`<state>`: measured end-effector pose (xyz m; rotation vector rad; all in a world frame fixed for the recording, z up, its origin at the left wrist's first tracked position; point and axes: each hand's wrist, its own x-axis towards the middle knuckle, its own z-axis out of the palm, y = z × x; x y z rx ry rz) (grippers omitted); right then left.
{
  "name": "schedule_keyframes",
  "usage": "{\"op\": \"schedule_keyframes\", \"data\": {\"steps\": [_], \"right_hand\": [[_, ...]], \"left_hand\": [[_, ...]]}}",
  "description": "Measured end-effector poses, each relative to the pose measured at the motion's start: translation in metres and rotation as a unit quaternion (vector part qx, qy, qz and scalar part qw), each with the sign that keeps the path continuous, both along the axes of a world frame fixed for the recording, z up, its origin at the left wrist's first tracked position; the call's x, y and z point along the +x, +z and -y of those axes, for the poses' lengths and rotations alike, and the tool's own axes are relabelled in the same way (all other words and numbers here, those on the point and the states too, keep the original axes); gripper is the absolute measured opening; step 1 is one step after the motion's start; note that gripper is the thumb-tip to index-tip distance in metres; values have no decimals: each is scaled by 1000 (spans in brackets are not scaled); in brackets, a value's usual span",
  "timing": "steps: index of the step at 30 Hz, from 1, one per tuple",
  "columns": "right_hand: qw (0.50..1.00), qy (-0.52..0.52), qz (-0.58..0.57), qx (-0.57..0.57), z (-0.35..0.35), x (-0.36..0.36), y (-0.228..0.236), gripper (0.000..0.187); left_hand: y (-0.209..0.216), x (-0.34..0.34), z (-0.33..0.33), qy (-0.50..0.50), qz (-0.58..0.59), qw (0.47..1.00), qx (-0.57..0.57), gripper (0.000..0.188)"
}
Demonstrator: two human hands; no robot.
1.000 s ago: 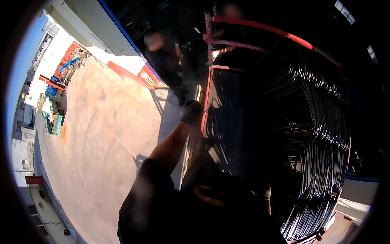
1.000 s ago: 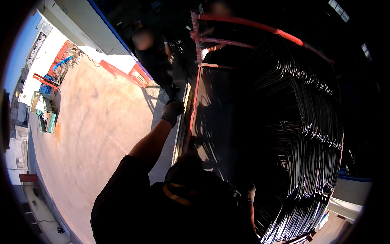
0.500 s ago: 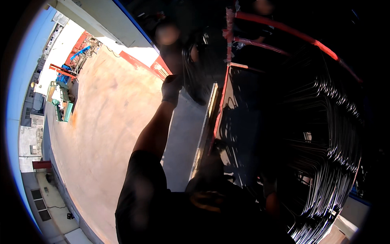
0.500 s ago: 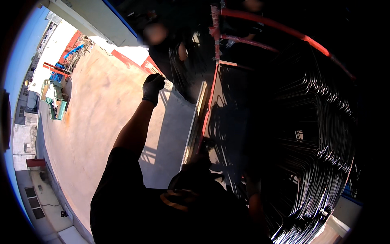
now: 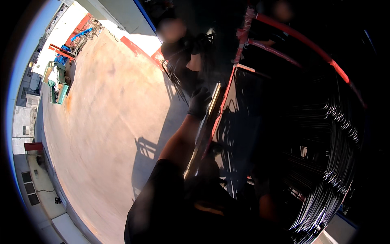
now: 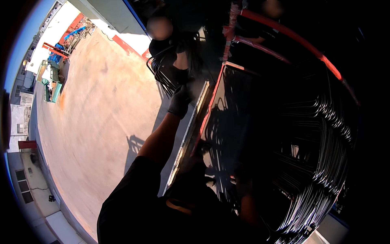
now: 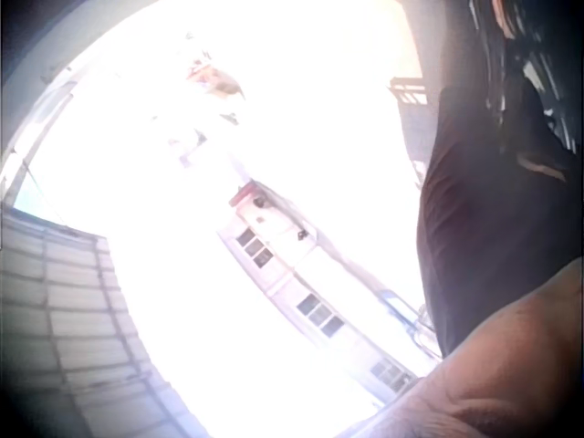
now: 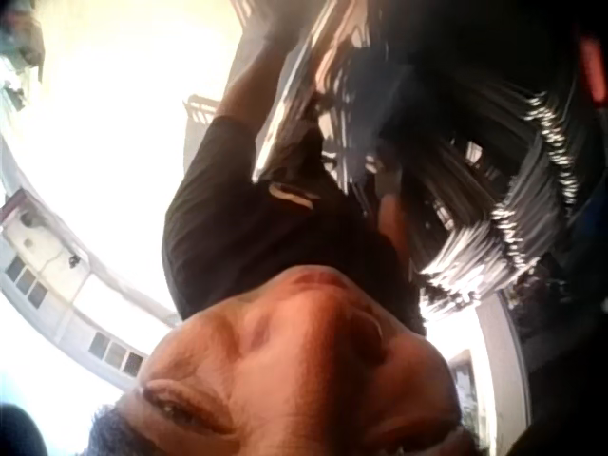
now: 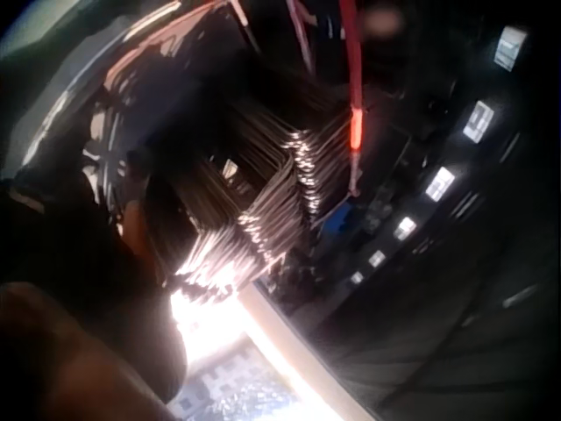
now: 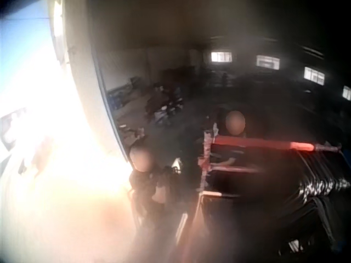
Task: The person repeatedly picks up bundles of black metal frames from a red rack and stacks them onto a growing pile. The person wears gloves and works in a warehouse setting with another person visible in the background.
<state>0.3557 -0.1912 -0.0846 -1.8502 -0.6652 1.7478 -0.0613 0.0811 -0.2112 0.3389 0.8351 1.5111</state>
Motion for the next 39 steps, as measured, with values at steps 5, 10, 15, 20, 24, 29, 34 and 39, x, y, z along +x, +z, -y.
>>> {"op": "schedule_keyframes", "data": {"steps": [5,10,15,20,24,29,34,39], "right_hand": [[998,10,7,-64,37,17,-39,43],[993,27,46,-101,70,29,-60,33],[989,123,70,-46,75,43,-72,29],[988,73,86,-107,81,48,-67,32],[993,-39,26,-107,67,22,-26,31],[971,187,142,37,39,21,-7,30],[972,-84,-220,-29,9,-25,23,66],[843,-231,-476,-92,-5,-50,26,83]], "left_hand": [[-33,-25,-38,100,-179,977,55,27],[1,-49,-60,136,-614,769,115,38],[92,-42,-42,217,-482,832,171,59],[147,-29,-22,146,35,934,325,81],[189,-14,8,114,87,930,338,70],[223,16,65,182,25,947,264,43],[277,97,99,249,-91,958,106,29],[317,153,177,-21,-61,991,119,33]]}}
